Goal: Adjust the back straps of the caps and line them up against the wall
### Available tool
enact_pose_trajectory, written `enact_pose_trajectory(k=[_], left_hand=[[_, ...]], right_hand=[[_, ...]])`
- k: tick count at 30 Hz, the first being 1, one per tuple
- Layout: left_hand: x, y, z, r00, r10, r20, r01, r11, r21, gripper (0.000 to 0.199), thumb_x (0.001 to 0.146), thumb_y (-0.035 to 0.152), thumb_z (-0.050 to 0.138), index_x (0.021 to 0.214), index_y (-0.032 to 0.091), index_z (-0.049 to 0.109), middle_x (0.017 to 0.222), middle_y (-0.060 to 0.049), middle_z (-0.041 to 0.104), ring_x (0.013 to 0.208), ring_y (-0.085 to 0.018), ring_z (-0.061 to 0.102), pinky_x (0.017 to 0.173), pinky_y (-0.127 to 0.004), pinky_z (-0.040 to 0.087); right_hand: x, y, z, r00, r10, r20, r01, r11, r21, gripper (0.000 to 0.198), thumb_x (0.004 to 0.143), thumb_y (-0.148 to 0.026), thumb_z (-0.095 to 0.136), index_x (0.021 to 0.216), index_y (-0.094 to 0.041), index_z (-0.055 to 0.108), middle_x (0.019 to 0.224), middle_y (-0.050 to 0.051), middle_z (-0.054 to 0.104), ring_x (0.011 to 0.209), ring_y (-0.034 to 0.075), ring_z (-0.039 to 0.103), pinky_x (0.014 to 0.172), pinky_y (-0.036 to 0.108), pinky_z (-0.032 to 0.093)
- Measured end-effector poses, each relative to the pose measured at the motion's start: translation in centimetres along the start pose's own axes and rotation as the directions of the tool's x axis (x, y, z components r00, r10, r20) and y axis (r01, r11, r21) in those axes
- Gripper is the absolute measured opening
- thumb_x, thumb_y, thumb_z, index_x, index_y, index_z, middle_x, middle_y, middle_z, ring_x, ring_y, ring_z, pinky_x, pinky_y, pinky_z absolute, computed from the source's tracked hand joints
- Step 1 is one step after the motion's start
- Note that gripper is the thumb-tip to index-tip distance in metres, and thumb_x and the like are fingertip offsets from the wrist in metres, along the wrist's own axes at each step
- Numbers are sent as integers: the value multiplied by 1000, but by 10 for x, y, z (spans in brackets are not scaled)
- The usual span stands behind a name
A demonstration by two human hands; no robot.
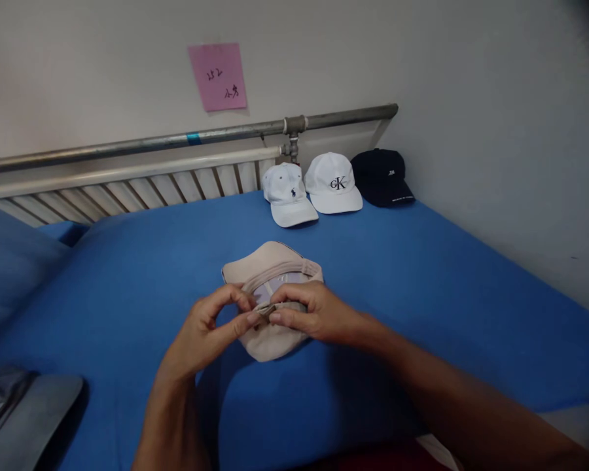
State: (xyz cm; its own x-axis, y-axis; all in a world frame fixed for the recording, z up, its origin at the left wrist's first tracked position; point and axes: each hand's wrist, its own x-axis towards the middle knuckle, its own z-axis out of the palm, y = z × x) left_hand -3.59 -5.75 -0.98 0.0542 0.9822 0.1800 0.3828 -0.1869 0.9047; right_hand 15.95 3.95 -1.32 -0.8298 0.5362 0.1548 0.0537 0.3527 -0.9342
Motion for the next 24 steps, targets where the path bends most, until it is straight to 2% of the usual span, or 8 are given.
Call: enact_pose_trajectory(k=[3, 7, 9, 13, 19, 24], left_hand=[[-1, 2, -1, 999, 30, -38, -28, 998, 50, 8, 84, 25, 60, 80, 21, 54, 87, 1, 63, 94, -15, 56, 93, -32, 38], [0, 3, -1, 999, 50, -7, -48, 980, 195, 9, 83, 25, 61, 78, 21, 55, 84, 2, 65, 85, -14, 59, 100, -38, 34], [0, 3, 1, 995, 98, -33, -88, 968, 235, 8, 83, 24, 61, 79, 21, 55, 84, 2, 66, 85, -14, 60, 102, -39, 33], [-1, 3, 2, 983, 160, -94, -128, 951, 281, 6, 82, 22, 62, 85, 22, 57, 85, 3, 66, 88, -14, 62, 102, -39, 37], [-1, 3, 4, 977, 202, -66, -163, 910, 382, 12, 82, 23, 61, 93, 24, 60, 89, 3, 68, 103, -17, 59, 100, -37, 40], [1, 8, 7, 972, 231, -41, -200, 907, 371, 8, 83, 21, 60, 91, 23, 60, 84, 4, 67, 90, -14, 61, 104, -38, 36]], right_hand=[[0, 0, 0, 1000, 7, -24, -7, 1000, -4, 10, 81, -26, 61, 84, -16, 64, 73, -2, 61, 70, 11, 55, 65, 23, 41], [0, 0, 0, 999, 15, -39, -15, 1000, -14, 11, 82, -27, 61, 83, -16, 64, 74, -1, 61, 71, 11, 55, 65, 23, 42], [0, 1, 0, 999, 8, -49, -10, 1000, -28, 11, 82, -27, 60, 83, -16, 63, 73, -1, 61, 69, 11, 55, 64, 23, 42], [0, 1, 1, 997, -18, -75, 12, 997, -82, 13, 83, -27, 59, 86, -16, 64, 74, 0, 63, 70, 12, 56, 64, 23, 42], [-3, 1, 3, 980, -141, -143, 102, 962, -253, 12, 83, -28, 60, 87, -18, 65, 72, 0, 64, 70, 13, 57, 67, 25, 42], [-5, 0, 3, 968, -170, -186, 101, 938, -331, 12, 82, -28, 61, 85, -17, 64, 72, 1, 64, 73, 14, 57, 69, 26, 41]])
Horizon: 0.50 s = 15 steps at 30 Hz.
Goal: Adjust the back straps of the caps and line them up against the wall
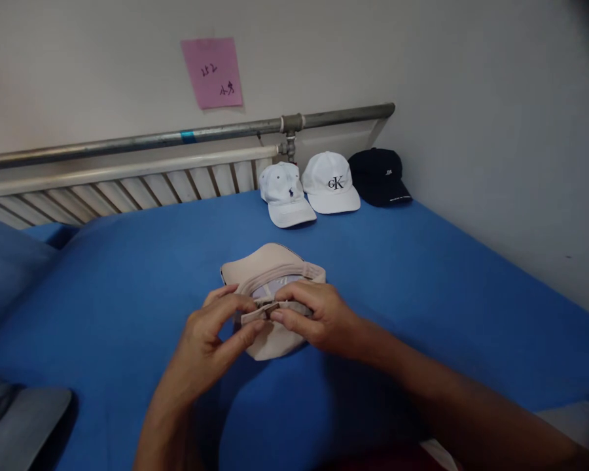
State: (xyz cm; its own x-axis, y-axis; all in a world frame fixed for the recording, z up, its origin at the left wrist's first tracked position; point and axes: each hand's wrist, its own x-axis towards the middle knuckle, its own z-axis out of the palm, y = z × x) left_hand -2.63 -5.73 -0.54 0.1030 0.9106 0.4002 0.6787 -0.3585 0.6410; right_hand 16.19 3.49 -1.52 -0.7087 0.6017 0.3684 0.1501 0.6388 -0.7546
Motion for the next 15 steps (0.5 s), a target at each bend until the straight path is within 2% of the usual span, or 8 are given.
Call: enact_pose_trajectory(k=[2, 3, 8, 11, 15], left_hand=[[0, 1, 1, 999, -23, 22, 24, 998, -53, 2, 85, 21, 57, 84, 21, 59, 80, 4, 67, 85, -13, 62, 104, -38, 36], [0, 1, 1, 998, -47, 33, 49, 995, -89, 6, 85, 21, 56, 80, 21, 58, 79, 3, 66, 86, -13, 62, 104, -37, 36], [-1, 0, 3, 974, -210, 85, 227, 928, -296, 14, 83, 26, 60, 70, 21, 58, 76, 0, 66, 103, -19, 59, 93, -33, 44], [1, 0, 5, 956, -279, 93, 293, 880, -374, 15, 80, 26, 63, 67, 21, 59, 73, 0, 64, 102, -20, 59, 88, -33, 45], [3, 1, 6, 949, -297, 111, 314, 837, -449, 14, 78, 25, 66, 65, 21, 61, 73, 1, 65, 99, -20, 61, 95, -36, 42]], right_hand=[[0, 0, 0, 1000, -4, 15, 3, 1000, 14, 11, 82, -27, 61, 86, -17, 64, 73, 0, 63, 72, 13, 57, 69, 26, 41], [0, -1, 0, 1000, -8, 28, 7, 1000, 26, 11, 83, -27, 60, 87, -17, 63, 73, 0, 63, 72, 13, 57, 68, 25, 41], [1, -4, -2, 986, -20, 165, 13, 999, 47, 16, 88, -31, 53, 91, -17, 60, 76, 0, 61, 70, 12, 54, 65, 25, 40], [0, -6, -1, 976, -5, 219, -2, 1000, 30, 19, 91, -31, 47, 82, -16, 55, 71, -1, 56, 67, 11, 51, 63, 25, 37], [0, -5, 0, 980, 19, 199, -30, 998, 53, 24, 92, -30, 45, 71, -17, 47, 67, -2, 50, 63, 10, 46, 59, 24, 34]])
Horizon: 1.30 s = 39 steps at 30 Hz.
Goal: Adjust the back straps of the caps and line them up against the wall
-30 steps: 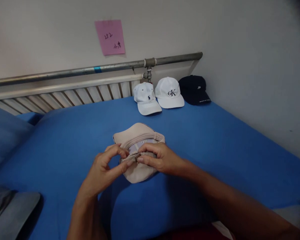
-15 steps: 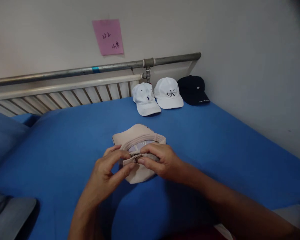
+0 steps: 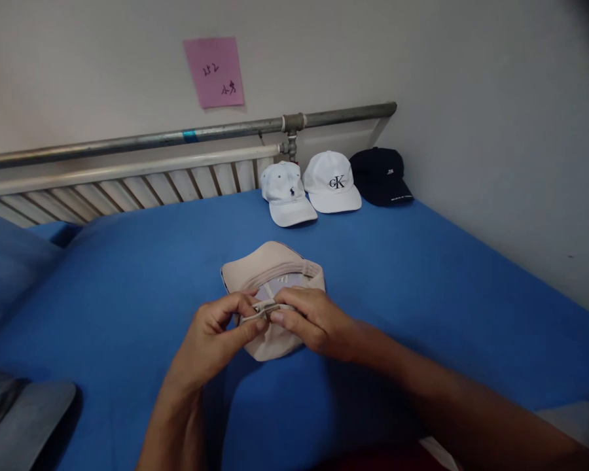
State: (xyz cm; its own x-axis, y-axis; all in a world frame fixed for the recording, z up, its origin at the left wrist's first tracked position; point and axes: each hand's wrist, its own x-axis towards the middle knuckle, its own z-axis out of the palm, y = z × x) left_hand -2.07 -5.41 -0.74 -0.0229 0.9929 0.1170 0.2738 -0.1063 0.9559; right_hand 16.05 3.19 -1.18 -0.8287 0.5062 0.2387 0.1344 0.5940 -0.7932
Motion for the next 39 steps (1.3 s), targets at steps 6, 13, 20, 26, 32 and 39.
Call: enact_pose_trajectory(k=[6, 13, 20, 26, 32, 39], left_hand=[[0, -2, 1, 999, -41, -6, 41, 997, -70, 13, 75, 25, 69, 64, 21, 63, 75, -2, 67, 101, -23, 60, 89, -37, 47], [1, -3, 1, 999, -53, 2, 53, 990, -128, 13, 74, 22, 70, 63, 21, 63, 73, 0, 67, 107, -21, 58, 98, -38, 40], [2, -15, -1, 998, -61, 24, 66, 961, -269, 12, 72, 21, 71, 63, 21, 63, 70, -1, 66, 108, -23, 58, 98, -40, 41], [2, -14, 0, 997, -71, 24, 75, 958, -276, 11, 72, 22, 72, 64, 21, 64, 70, 0, 65, 99, -20, 61, 93, -37, 44], [2, -14, -1, 994, -104, 38, 110, 953, -282, 10, 74, 23, 70, 67, 19, 63, 77, -2, 65, 92, -19, 60, 83, -32, 46], [-2, -11, -11, 995, -50, 86, 67, 976, -209, 11, 78, 23, 63, 89, 21, 60, 97, -3, 60, 90, -17, 54, 77, -28, 44]], right_hand=[[1, -1, 0, 999, 50, 18, -52, 987, 150, 26, 91, -29, 45, 67, -18, 44, 64, -2, 47, 61, 10, 43, 56, 24, 33], [2, -5, 0, 991, 132, 37, -137, 952, 274, 26, 88, -29, 47, 66, -17, 44, 61, -4, 42, 57, 8, 39, 53, 22, 31], [2, -6, 1, 996, 93, 17, -93, 939, 331, 27, 86, -25, 48, 62, -18, 40, 58, -5, 37, 57, 9, 37, 54, 22, 31], [2, -5, 5, 995, 102, -6, -94, 940, 329, 26, 86, -29, 48, 63, -18, 43, 58, -5, 39, 55, 8, 37, 52, 22, 30], [5, -3, 7, 985, 174, -4, -162, 925, 344, 28, 85, -29, 48, 60, -18, 39, 56, -5, 36, 54, 8, 35, 50, 22, 27], [5, 2, 3, 963, 262, 58, -248, 789, 561, 21, 81, -29, 49, 64, -18, 46, 51, -6, 36, 47, 7, 31, 45, 22, 24]])
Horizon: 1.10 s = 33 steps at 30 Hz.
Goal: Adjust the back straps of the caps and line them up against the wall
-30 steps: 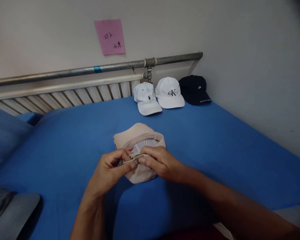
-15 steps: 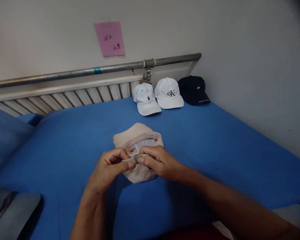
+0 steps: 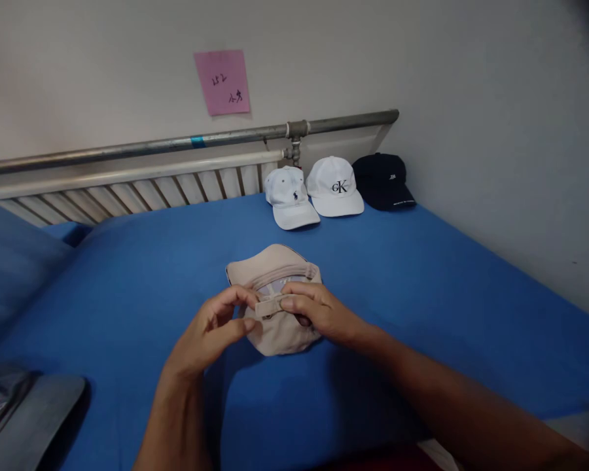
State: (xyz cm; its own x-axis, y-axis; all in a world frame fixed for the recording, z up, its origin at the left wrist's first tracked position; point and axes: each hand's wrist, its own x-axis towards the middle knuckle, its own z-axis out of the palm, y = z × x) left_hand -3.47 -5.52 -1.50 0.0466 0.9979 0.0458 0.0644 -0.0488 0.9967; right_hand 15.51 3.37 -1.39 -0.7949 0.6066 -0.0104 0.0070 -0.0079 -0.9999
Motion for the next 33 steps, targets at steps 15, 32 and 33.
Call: enact_pose_trajectory(k=[15, 32, 33], left_hand=[[6, 3, -3, 998, -54, 40, 40, 959, 282, 24, 74, 24, 62, 63, 19, 41, 60, 5, 43, 57, -10, 40, 52, -22, 32], [13, -6, 3, 987, -114, 118, 110, 993, 35, 17, 73, 11, 57, 75, 19, 42, 69, 6, 43, 62, -8, 38, 56, -21, 31], [13, -6, 3, 986, -120, 117, 121, 993, -4, 17, 73, 12, 59, 75, 19, 43, 69, 5, 45, 63, -8, 40, 56, -20, 32]], right_hand=[[3, 8, -2, 987, -155, -28, 149, 976, -156, 12, 82, -27, 53, 77, -17, 56, 66, -3, 51, 60, 10, 46, 56, 22, 39], [2, 12, 1, 682, -685, 257, 587, 304, -750, 22, 86, -13, 50, 102, -20, 64, 104, 8, 61, 98, 18, 55, 84, 35, 45], [2, 13, 1, 660, -705, 259, 598, 284, -750, 21, 87, -13, 50, 102, -19, 64, 103, 8, 61, 97, 17, 55, 83, 34, 46]])
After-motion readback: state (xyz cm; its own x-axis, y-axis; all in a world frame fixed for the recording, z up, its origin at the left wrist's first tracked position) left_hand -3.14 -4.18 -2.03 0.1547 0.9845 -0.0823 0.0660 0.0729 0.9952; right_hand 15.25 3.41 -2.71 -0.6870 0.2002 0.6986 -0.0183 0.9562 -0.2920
